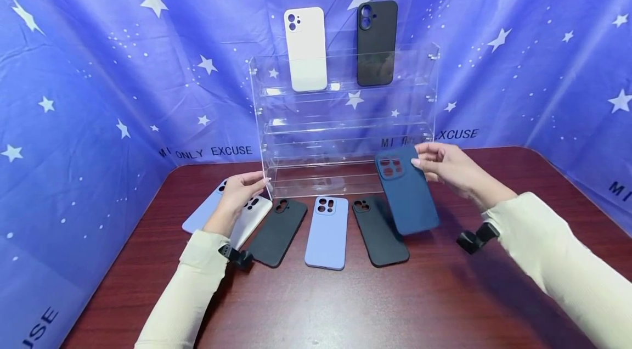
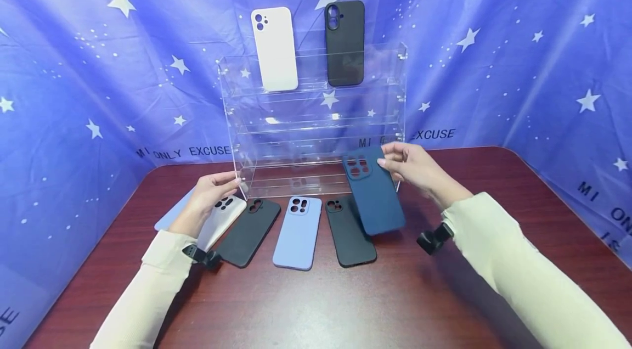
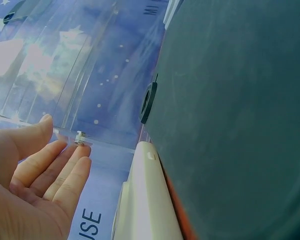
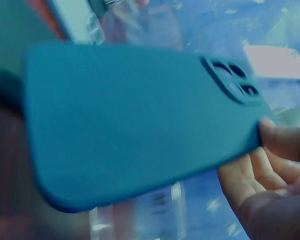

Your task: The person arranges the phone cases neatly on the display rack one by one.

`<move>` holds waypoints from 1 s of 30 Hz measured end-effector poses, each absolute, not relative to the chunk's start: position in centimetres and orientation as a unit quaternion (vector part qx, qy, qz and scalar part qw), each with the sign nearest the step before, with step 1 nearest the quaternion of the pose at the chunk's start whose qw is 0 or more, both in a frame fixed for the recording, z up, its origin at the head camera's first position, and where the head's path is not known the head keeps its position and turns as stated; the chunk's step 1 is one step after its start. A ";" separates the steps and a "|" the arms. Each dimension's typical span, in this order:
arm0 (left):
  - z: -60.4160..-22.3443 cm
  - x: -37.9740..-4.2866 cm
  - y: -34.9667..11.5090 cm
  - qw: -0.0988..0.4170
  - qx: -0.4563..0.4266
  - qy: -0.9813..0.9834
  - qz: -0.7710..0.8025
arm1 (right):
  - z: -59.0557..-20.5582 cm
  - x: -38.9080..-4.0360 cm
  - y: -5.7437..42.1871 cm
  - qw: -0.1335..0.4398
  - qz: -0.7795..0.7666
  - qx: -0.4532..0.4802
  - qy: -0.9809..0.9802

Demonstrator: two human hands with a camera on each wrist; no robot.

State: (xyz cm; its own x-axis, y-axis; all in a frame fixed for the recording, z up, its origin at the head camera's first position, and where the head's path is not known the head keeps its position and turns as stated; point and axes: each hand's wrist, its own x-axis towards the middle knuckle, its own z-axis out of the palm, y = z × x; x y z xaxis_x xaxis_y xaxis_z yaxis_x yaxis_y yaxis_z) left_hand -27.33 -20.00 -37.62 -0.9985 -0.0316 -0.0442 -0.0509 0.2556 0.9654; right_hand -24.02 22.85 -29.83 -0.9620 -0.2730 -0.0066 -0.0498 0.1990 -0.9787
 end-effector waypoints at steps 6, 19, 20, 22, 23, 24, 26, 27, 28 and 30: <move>-37.8 -27.4 -20.1 0.003 -0.022 0.792 0.610 | -27.2 -24.7 20.1 0.001 -0.649 -0.122 0.751; -37.6 -27.5 -20.0 0.008 -0.036 0.788 0.615 | -22.0 -27.2 15.4 -0.117 -0.780 -0.188 0.585; -37.6 -27.6 -20.0 0.008 -0.039 0.788 0.615 | -21.6 -27.4 15.1 -0.124 -0.787 -0.197 0.571; -37.7 -27.7 -19.9 0.008 -0.039 0.787 0.616 | -20.9 -27.9 14.7 -0.141 -0.796 -0.212 0.549; -37.7 -27.7 -19.8 0.008 -0.038 0.786 0.617 | -20.6 -28.1 14.4 -0.151 -0.799 -0.218 0.540; -37.7 -27.7 -19.7 0.009 -0.037 0.784 0.619 | -20.3 -28.3 14.2 -0.160 -0.800 -0.225 0.533; -37.6 -27.7 -19.6 0.007 -0.039 0.782 0.623 | -19.8 -28.8 13.6 -0.175 -0.801 -0.235 0.523; -37.6 -27.6 -19.6 0.005 -0.040 0.781 0.623 | -19.5 -29.1 13.4 -0.181 -0.801 -0.240 0.517; -37.6 -27.6 -19.6 0.003 -0.041 0.782 0.622 | -19.3 -29.3 13.0 -0.184 -0.803 -0.245 0.511; -37.6 -27.5 -19.7 -0.001 -0.044 0.784 0.619 | -18.8 -29.9 12.4 -0.188 -0.807 -0.251 0.500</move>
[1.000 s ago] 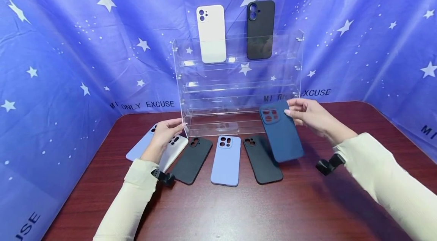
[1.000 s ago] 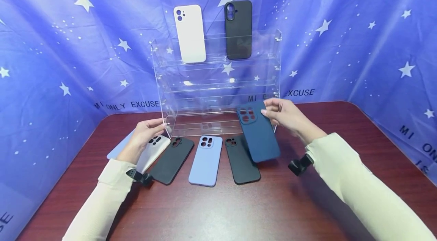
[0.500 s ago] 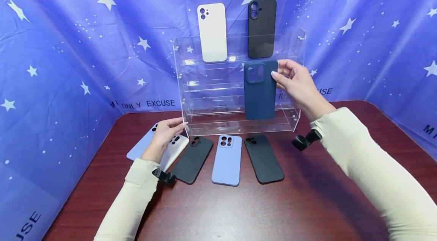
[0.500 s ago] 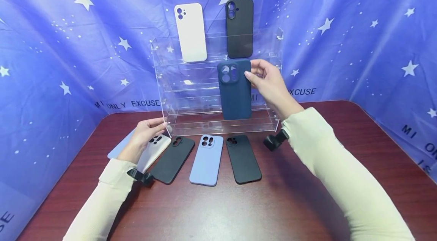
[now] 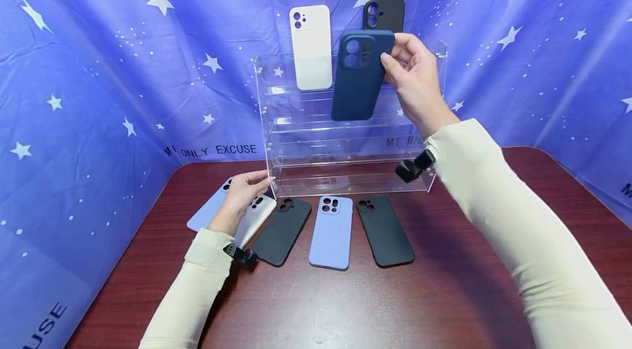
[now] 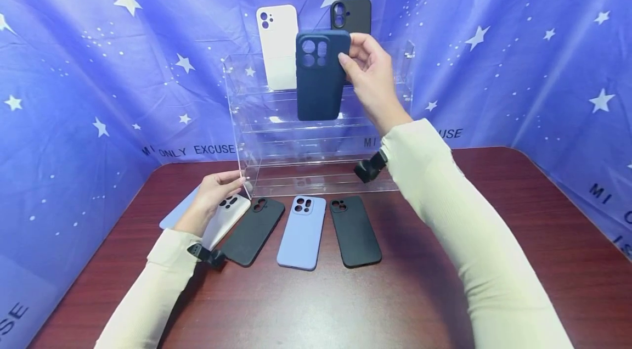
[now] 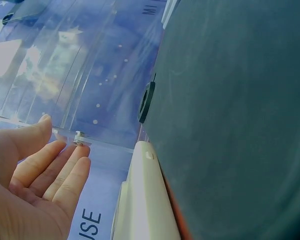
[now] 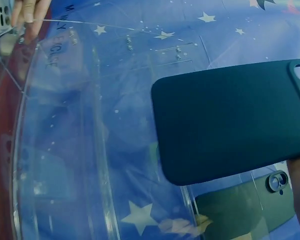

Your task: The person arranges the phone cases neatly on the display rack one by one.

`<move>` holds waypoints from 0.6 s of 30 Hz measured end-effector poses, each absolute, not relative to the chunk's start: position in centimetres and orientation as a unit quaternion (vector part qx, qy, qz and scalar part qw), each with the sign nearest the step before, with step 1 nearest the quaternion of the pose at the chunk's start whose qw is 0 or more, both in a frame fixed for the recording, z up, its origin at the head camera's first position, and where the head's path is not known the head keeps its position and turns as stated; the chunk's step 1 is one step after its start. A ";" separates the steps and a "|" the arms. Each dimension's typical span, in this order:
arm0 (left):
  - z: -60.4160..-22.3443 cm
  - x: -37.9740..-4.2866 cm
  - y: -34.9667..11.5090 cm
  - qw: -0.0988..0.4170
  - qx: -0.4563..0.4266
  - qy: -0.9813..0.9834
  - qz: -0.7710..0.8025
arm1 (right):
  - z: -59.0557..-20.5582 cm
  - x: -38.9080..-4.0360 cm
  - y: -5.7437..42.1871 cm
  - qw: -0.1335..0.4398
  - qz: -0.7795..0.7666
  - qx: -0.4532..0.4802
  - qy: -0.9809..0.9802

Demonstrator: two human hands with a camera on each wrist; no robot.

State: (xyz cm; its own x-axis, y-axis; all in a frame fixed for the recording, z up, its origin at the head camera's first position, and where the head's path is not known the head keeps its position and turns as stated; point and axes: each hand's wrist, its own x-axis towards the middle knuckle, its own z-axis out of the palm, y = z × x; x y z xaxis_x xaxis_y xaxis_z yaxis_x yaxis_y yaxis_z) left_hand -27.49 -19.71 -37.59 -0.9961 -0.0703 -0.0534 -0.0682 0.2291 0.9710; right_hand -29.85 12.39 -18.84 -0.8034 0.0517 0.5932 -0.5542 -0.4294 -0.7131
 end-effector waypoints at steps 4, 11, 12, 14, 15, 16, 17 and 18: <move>-37.8 -27.5 -19.9 0.001 0.046 -0.785 -0.618 | -18.2 -30.9 11.1 0.199 0.804 0.253 -0.500; -37.9 -27.5 -19.9 -0.004 0.044 -0.785 -0.618 | -17.3 -33.1 9.2 0.229 0.787 0.253 -0.514; -37.8 -27.4 -19.9 -0.006 0.044 -0.785 -0.618 | -17.2 -33.4 8.9 0.234 0.784 0.253 -0.516; -37.7 -27.4 -19.8 -0.007 0.041 -0.785 -0.618 | -17.3 -33.9 8.5 0.250 0.773 0.254 -0.526; -37.7 -27.4 -19.9 -0.008 0.039 -0.784 -0.619 | -17.3 -34.1 8.2 0.258 0.764 0.254 -0.535; -37.6 -27.3 -19.9 -0.007 0.038 -0.783 -0.620 | -17.5 -34.3 8.0 0.267 0.754 0.256 -0.543; -37.6 -27.3 -19.9 -0.007 0.037 -0.784 -0.619 | -17.6 -34.5 7.8 0.270 0.748 0.257 -0.550; -37.6 -27.3 -19.9 -0.006 0.034 -0.784 -0.620 | -17.7 -34.7 7.5 0.275 0.739 0.259 -0.558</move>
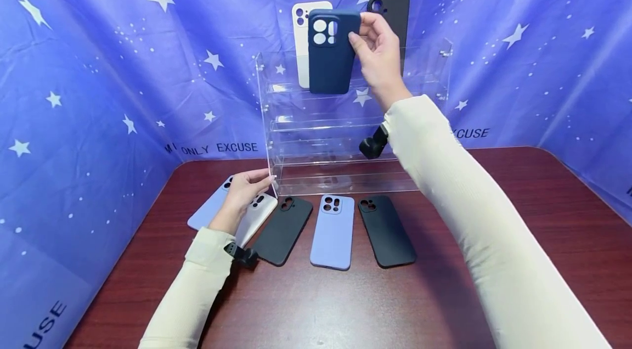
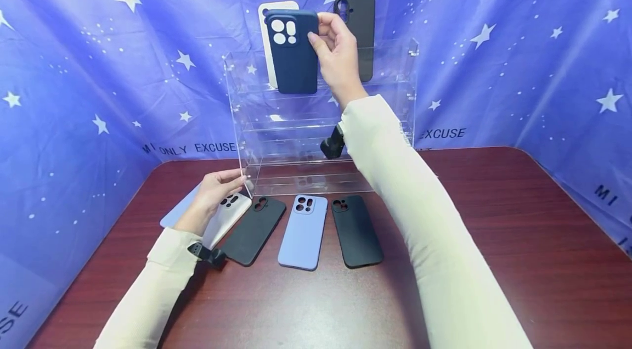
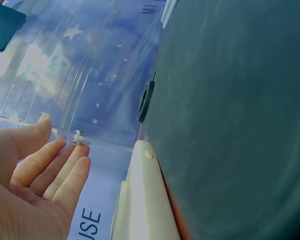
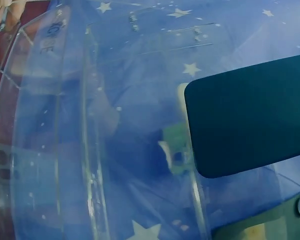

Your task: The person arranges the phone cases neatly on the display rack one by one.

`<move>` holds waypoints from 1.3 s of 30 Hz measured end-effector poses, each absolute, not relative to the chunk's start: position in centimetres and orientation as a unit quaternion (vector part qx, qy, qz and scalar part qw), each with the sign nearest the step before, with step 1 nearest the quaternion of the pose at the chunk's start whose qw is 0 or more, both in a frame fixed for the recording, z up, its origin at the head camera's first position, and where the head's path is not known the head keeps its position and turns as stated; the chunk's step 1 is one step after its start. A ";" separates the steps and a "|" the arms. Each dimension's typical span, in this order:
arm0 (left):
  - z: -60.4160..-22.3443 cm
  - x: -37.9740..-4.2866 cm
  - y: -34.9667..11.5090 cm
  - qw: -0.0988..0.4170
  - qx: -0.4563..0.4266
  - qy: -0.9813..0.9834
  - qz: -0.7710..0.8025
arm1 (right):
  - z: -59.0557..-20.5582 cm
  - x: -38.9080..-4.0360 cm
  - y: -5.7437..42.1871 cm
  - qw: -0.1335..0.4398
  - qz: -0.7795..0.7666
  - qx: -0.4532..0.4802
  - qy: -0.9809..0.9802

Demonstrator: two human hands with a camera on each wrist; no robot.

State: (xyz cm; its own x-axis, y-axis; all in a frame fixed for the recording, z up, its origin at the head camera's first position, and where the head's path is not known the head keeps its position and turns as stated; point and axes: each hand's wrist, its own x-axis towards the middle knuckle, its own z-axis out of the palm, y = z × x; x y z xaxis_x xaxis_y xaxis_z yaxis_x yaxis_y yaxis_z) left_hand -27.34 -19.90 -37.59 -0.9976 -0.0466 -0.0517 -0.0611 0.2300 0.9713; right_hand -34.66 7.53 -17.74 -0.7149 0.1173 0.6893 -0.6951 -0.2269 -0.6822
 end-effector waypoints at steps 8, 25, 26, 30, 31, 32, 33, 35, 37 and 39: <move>-37.7 -27.6 -20.1 0.007 -0.034 0.785 0.618 | -19.2 -35.4 6.1 0.231 0.731 0.222 -0.603; -37.3 -27.5 -19.9 0.004 -0.040 0.783 0.621 | -21.3 -36.7 4.8 0.133 0.777 0.085 -0.609; -37.3 -27.6 -19.9 0.002 -0.039 0.782 0.622 | -21.2 -36.7 4.7 0.140 0.774 0.079 -0.612; -37.1 -27.6 -19.9 -0.003 -0.033 0.781 0.623 | -20.9 -36.6 4.6 0.183 0.726 0.045 -0.661; -37.2 -27.7 -19.9 -0.003 -0.032 0.781 0.624 | -20.8 -36.5 4.7 0.193 0.708 0.036 -0.678; -37.2 -27.7 -19.9 -0.002 -0.032 0.781 0.623 | -20.8 -36.5 4.8 0.203 0.688 0.028 -0.696; -37.2 -27.7 -19.8 -0.001 -0.033 0.782 0.623 | -20.8 -36.4 4.9 0.213 0.664 0.020 -0.716; -37.2 -27.6 -19.8 0.000 -0.035 0.782 0.622 | -20.9 -36.4 5.0 0.221 0.630 0.004 -0.744; -37.3 -27.6 -19.8 0.001 -0.038 0.783 0.621 | -21.0 -36.4 5.1 0.217 0.606 -0.008 -0.766; -37.4 -27.6 -19.8 0.002 -0.039 0.782 0.621 | -21.1 -36.5 5.2 0.208 0.589 -0.016 -0.781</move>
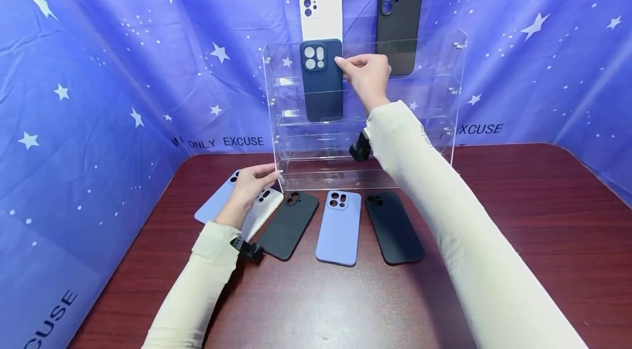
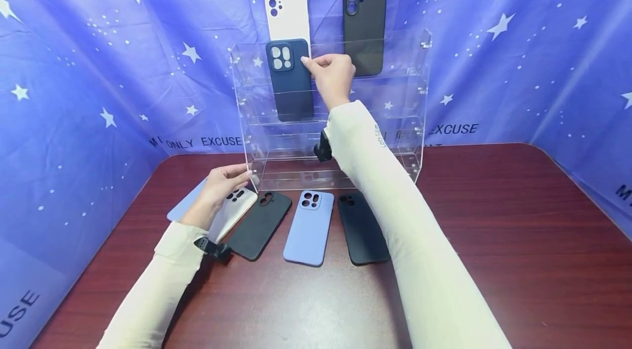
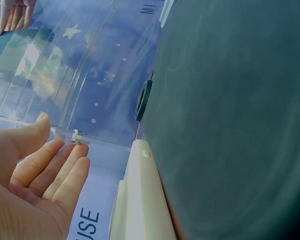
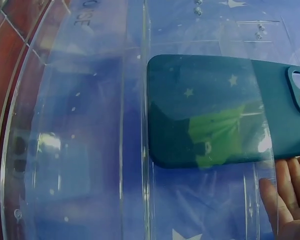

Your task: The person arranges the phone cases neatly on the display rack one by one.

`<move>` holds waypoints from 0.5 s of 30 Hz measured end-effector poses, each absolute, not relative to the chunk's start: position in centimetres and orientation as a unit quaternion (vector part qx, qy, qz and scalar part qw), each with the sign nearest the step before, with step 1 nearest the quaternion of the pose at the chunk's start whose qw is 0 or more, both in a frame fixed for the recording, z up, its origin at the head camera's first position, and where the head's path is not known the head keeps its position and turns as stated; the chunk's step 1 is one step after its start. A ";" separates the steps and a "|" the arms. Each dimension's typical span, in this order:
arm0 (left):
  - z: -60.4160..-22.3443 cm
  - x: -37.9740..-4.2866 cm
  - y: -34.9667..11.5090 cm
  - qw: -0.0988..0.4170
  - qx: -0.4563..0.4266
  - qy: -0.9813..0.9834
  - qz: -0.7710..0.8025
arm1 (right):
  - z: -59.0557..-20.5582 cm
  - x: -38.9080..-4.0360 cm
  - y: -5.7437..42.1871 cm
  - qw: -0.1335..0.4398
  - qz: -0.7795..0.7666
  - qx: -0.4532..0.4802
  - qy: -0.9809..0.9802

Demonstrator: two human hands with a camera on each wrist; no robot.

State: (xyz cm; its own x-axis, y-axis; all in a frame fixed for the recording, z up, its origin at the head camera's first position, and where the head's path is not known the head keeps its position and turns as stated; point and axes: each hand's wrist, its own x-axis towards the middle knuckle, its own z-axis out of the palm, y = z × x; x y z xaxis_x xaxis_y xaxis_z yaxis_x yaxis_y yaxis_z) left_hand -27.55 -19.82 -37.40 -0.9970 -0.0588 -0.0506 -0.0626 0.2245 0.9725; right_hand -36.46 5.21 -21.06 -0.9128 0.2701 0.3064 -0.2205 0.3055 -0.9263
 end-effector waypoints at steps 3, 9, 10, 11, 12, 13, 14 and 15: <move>-37.4 -27.6 -19.8 0.000 -0.036 0.780 0.625 | -20.9 -36.4 5.4 0.196 0.584 -0.021 -0.788; -37.4 -27.7 -19.7 0.004 -0.041 0.779 0.625 | -20.6 -35.9 6.4 0.183 0.608 0.004 -0.772; -37.4 -27.7 -19.7 0.006 -0.042 0.780 0.625 | -20.7 -35.7 6.8 0.185 0.610 0.014 -0.770; -37.4 -27.7 -19.7 0.007 -0.043 0.779 0.626 | -20.7 -35.5 7.1 0.189 0.611 0.026 -0.768; -37.4 -27.6 -19.7 0.007 -0.044 0.779 0.626 | -20.8 -35.2 7.5 0.190 0.612 0.034 -0.767; -37.4 -27.6 -19.7 0.006 -0.044 0.778 0.627 | -20.8 -34.9 8.0 0.189 0.616 0.044 -0.764; -37.4 -27.6 -19.8 0.006 -0.045 0.778 0.626 | -20.9 -34.6 8.4 0.188 0.617 0.053 -0.763; -37.4 -27.5 -19.8 0.005 -0.045 0.779 0.625 | -21.0 -34.2 8.9 0.187 0.618 0.061 -0.762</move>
